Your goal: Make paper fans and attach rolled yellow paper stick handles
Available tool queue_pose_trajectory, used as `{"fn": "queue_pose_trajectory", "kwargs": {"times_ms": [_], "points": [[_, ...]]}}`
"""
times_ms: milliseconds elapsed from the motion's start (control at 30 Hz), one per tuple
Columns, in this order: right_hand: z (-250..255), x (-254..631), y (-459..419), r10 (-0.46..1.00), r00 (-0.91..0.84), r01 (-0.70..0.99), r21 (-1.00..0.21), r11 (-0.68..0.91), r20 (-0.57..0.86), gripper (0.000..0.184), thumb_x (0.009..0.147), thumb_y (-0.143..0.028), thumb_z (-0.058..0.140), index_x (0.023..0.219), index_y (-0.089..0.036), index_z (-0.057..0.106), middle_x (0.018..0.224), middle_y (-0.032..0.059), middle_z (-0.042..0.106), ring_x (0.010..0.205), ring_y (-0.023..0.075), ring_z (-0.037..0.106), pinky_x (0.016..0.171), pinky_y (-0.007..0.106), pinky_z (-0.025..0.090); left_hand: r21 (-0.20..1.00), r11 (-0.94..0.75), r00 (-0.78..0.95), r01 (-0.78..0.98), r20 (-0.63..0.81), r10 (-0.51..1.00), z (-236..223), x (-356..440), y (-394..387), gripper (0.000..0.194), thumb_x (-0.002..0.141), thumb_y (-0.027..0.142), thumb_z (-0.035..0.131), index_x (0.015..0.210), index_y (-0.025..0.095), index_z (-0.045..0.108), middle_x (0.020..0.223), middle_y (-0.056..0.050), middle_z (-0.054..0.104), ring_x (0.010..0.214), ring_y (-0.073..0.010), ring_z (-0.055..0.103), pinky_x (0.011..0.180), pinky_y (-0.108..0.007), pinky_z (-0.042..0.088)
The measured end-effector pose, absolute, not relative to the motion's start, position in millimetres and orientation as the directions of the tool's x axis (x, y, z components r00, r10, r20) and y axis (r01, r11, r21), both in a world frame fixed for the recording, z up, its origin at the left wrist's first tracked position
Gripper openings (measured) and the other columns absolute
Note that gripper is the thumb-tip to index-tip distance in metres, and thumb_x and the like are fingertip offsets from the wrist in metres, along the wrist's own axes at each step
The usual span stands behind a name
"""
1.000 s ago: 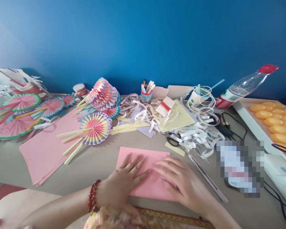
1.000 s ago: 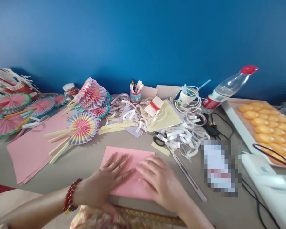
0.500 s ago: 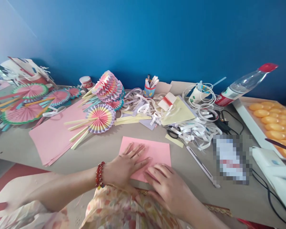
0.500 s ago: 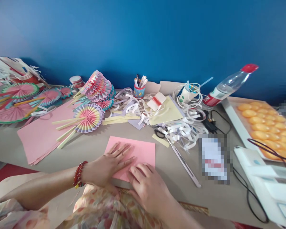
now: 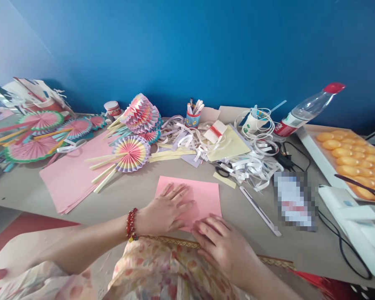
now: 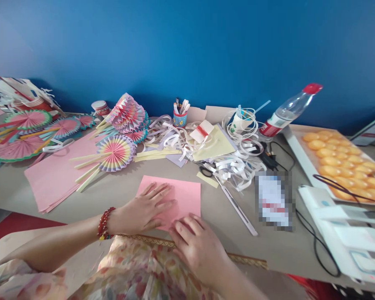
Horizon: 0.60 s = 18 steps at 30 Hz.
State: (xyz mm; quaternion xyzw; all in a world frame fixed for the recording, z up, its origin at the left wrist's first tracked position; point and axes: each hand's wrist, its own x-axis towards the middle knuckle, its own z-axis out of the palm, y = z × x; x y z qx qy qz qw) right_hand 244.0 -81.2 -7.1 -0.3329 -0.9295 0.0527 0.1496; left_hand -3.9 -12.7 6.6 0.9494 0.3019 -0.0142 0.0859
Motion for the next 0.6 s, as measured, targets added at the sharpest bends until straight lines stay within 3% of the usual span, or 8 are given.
{"fn": "queue_pose_trajectory", "kwargs": {"times_ms": [133, 233, 433, 600], "points": [[-4, 244, -81, 0.645, -0.734, 0.608, -0.217, 0.763, 0.212, 0.033, 0.091, -0.036, 0.067, 0.121, -0.022, 0.065, 0.118, 0.0037, 0.069, 0.107, 0.0242, 0.055, 0.101, 0.041, 0.042, 0.116, -0.784, 0.793, 0.609, -0.066, 0.606, 7, 4, -17, 0.059, 0.1, 0.056, 0.037, 0.147, 0.021, 0.044, 0.158, -0.021, 0.034, 0.147, -0.0385, 0.026, 0.115, -0.06, 0.022], [-4, 243, -81, 0.639, -0.74, 0.603, -0.215, 0.768, 0.209, 0.037, 0.091, -0.035, 0.067, 0.125, -0.021, 0.064, 0.119, 0.0047, 0.068, 0.108, 0.0244, 0.055, 0.099, 0.041, 0.044, 0.101, -0.792, 0.799, 0.602, -0.052, 0.6, 4, 3, -18, 0.063, 0.099, 0.059, 0.035, 0.149, 0.021, 0.042, 0.158, -0.022, 0.032, 0.147, -0.0389, 0.026, 0.114, -0.061, 0.021], [-6, 244, -83, 0.65, -0.732, 0.603, -0.25, 0.758, 0.204, 0.032, 0.092, -0.034, 0.065, 0.122, -0.023, 0.065, 0.121, 0.0045, 0.067, 0.111, 0.0235, 0.055, 0.103, 0.04, 0.042, 0.068, -0.801, 0.804, 0.595, -0.021, 0.595, -5, -19, -19, 0.075, 0.096, 0.067, 0.033, 0.158, 0.026, 0.021, 0.163, -0.017, 0.022, 0.15, -0.0341, 0.021, 0.119, -0.058, 0.013], [-6, 245, -83, 0.666, -0.722, 0.615, -0.264, 0.743, 0.191, 0.033, 0.093, -0.037, 0.063, 0.123, -0.023, 0.064, 0.124, 0.0046, 0.067, 0.113, 0.023, 0.055, 0.106, 0.042, 0.041, 0.025, -0.74, 0.74, 0.673, -0.02, 0.672, -11, -60, -29, 0.081, 0.093, 0.07, 0.038, 0.159, 0.026, 0.018, 0.164, -0.015, 0.021, 0.151, -0.0357, 0.02, 0.119, -0.06, -0.001]]}}
